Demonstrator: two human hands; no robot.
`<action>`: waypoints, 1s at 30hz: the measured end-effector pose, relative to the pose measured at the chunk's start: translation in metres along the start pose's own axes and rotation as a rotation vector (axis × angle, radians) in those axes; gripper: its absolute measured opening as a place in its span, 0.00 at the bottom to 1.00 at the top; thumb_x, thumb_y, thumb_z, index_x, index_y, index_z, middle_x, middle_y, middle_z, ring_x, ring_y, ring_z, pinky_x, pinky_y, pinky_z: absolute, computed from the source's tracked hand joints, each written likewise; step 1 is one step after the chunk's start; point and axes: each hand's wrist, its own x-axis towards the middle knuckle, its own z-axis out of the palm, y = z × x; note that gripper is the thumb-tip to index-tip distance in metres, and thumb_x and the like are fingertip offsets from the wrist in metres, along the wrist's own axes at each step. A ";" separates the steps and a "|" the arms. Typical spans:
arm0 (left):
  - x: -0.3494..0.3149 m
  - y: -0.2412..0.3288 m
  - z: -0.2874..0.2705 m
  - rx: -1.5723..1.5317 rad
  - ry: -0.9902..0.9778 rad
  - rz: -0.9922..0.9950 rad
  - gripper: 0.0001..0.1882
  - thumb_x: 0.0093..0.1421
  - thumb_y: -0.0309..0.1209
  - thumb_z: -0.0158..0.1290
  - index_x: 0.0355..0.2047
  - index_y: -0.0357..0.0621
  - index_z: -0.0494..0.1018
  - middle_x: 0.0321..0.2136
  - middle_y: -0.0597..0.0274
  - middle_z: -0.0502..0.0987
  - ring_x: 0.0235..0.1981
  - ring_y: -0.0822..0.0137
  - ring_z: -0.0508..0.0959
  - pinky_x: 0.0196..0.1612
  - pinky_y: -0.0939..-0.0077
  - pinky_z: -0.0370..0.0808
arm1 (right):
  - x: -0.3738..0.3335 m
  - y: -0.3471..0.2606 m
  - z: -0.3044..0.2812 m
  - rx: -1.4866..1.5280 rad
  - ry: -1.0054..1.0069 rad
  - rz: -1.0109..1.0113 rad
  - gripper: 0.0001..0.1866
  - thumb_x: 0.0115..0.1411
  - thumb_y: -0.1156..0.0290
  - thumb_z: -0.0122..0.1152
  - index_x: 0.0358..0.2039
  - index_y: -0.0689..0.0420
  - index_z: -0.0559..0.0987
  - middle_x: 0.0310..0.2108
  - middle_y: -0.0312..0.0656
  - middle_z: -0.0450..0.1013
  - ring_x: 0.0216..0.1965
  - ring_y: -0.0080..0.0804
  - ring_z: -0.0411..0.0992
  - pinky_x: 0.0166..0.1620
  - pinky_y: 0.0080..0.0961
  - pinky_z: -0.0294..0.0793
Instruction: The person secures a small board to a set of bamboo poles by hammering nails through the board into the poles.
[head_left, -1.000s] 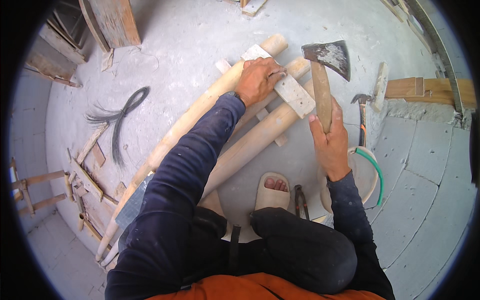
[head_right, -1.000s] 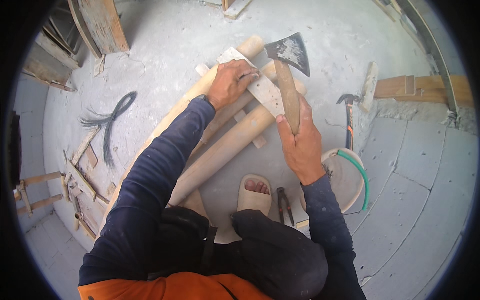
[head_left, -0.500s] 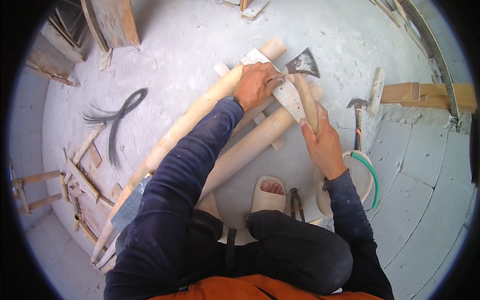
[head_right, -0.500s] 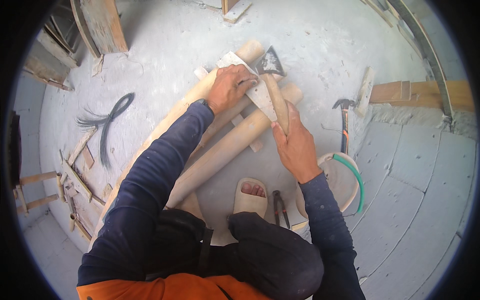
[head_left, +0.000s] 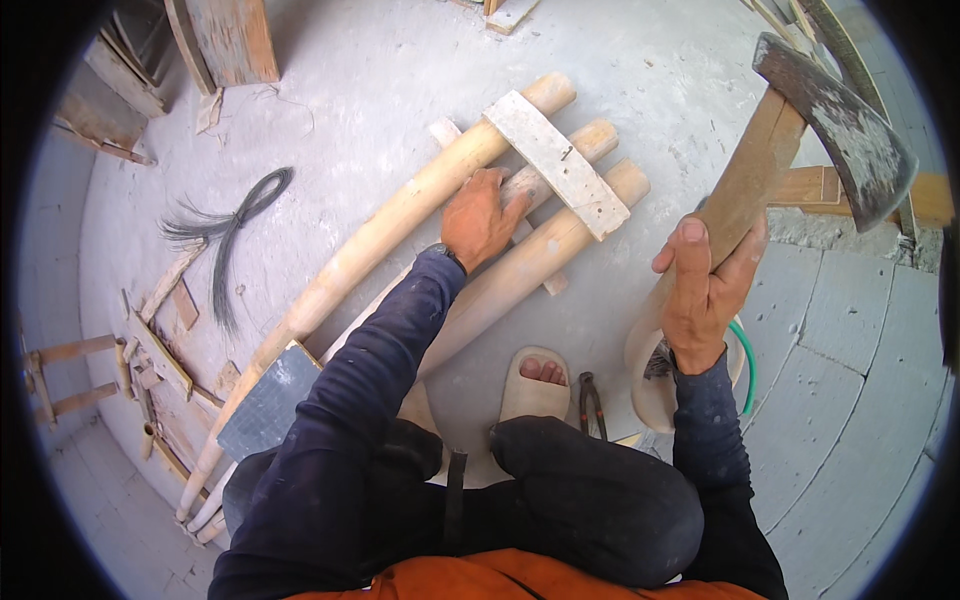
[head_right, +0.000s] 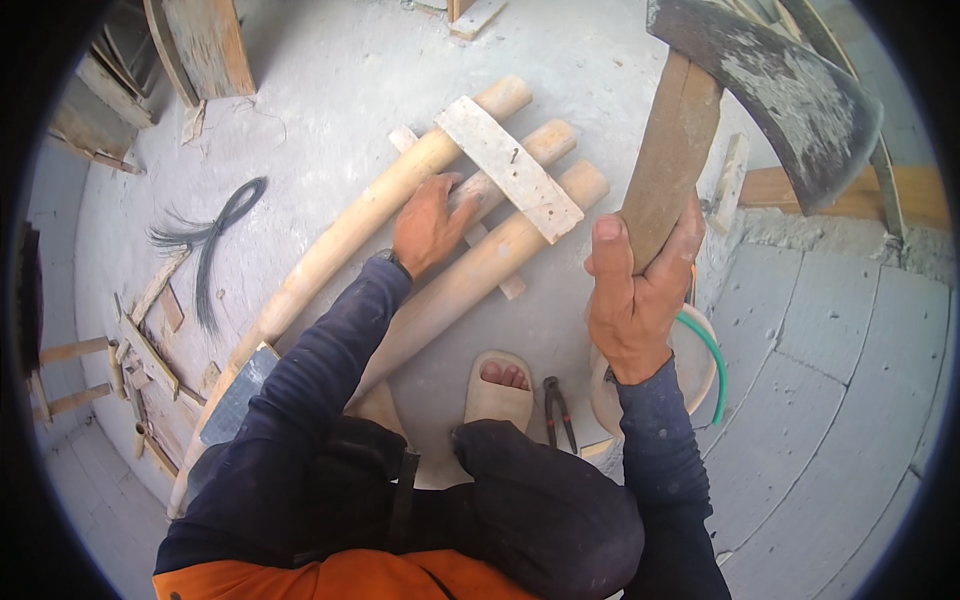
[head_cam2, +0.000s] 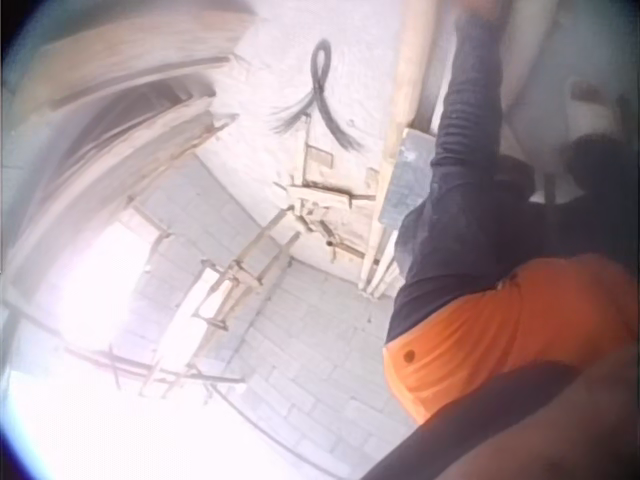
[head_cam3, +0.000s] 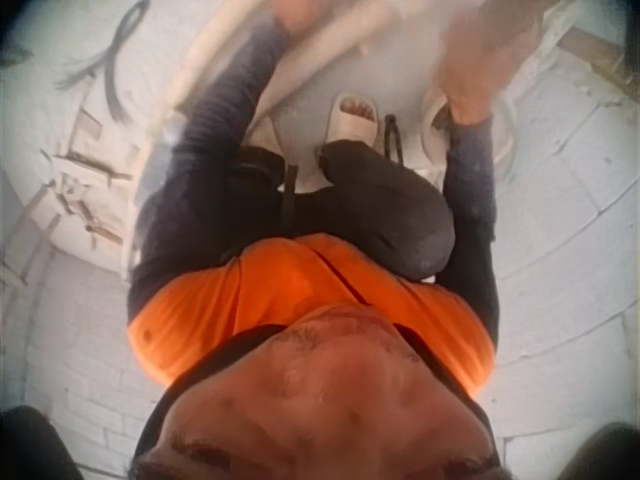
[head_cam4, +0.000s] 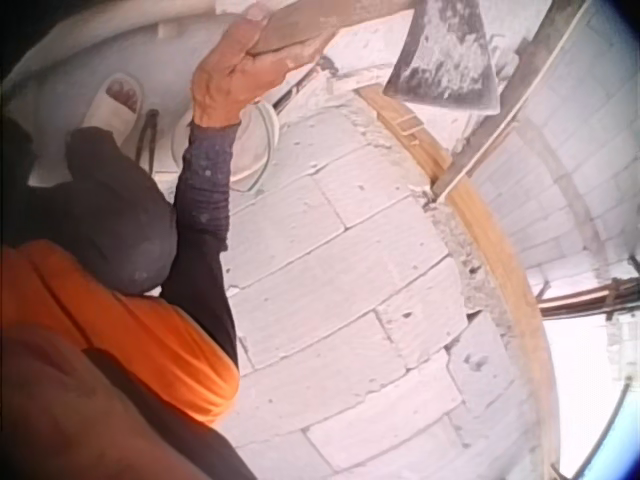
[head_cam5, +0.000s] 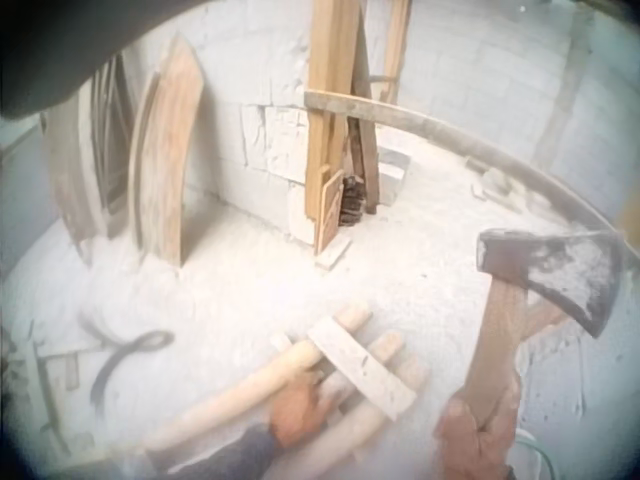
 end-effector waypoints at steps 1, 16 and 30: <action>-0.002 0.000 0.001 0.038 -0.027 -0.037 0.31 0.72 0.54 0.52 0.52 0.34 0.79 0.51 0.43 0.81 0.56 0.43 0.80 0.60 0.51 0.76 | -0.002 0.004 0.006 0.042 -0.002 0.028 0.36 0.73 0.63 0.62 0.74 0.65 0.61 0.51 0.59 0.80 0.43 0.53 0.83 0.49 0.46 0.81; -0.002 0.005 -0.004 0.128 -0.194 -0.073 0.35 0.70 0.54 0.54 0.62 0.34 0.74 0.54 0.39 0.79 0.58 0.41 0.78 0.64 0.50 0.73 | 0.014 0.000 -0.001 -0.267 -0.142 -0.015 0.36 0.76 0.56 0.56 0.76 0.61 0.60 0.60 0.62 0.76 0.54 0.54 0.81 0.57 0.45 0.79; 0.069 0.035 0.003 0.015 -0.158 0.296 0.15 0.66 0.40 0.61 0.51 0.56 0.85 0.68 0.67 0.73 0.75 0.51 0.61 0.77 0.33 0.43 | 0.023 0.018 0.008 -0.040 -0.350 0.369 0.38 0.76 0.55 0.55 0.80 0.56 0.57 0.39 0.44 0.76 0.21 0.23 0.70 0.25 0.24 0.74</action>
